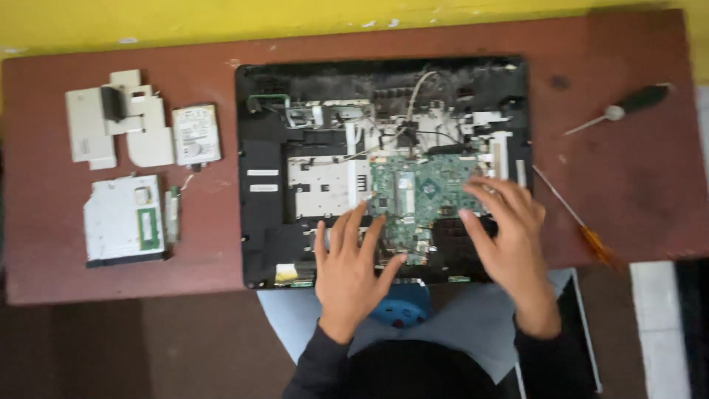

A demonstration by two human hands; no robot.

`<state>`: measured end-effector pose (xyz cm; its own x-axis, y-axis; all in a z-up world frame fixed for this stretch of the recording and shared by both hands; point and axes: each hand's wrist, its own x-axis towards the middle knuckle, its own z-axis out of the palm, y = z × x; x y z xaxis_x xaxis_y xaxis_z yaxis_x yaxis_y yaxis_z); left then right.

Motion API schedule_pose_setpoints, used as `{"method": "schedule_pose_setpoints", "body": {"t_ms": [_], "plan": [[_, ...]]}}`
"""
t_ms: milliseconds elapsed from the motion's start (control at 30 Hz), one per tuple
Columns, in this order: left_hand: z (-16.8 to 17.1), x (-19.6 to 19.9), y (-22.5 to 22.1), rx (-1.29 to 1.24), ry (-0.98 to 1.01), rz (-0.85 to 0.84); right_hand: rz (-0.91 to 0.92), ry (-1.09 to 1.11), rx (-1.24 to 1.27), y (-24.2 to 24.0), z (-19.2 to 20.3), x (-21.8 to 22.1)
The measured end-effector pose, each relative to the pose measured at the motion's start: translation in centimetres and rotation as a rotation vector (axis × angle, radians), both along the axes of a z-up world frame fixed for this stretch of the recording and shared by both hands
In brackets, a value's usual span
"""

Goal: Reinstalling a motherboard into a laptop chassis by connecting various internal ribbon cables and wires

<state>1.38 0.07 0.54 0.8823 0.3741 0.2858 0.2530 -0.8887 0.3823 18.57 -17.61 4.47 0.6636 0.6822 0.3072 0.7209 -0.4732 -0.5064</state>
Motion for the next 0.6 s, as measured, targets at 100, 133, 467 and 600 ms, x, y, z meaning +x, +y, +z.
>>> {"method": "schedule_pose_setpoints", "body": {"t_ms": [100, 133, 467, 600], "plan": [[-0.6, 0.0, -0.3, 0.021, -0.007, 0.008, 0.112, -0.066, -0.039, 3.4, -0.4, 2.4], [-0.4, -0.1, -0.2, 0.028, 0.003, 0.018, 0.122, -0.056, -0.031, 4.3, -0.7, 2.6], [0.0, 0.2, -0.2, 0.01, -0.005, 0.018, 0.069, -0.058, -0.068, 5.7, -4.0, 3.7], [1.0, 0.3, -0.1, 0.053, 0.03, 0.024, 0.149, -0.076, 0.001, 5.1, -4.8, 4.3]]}}
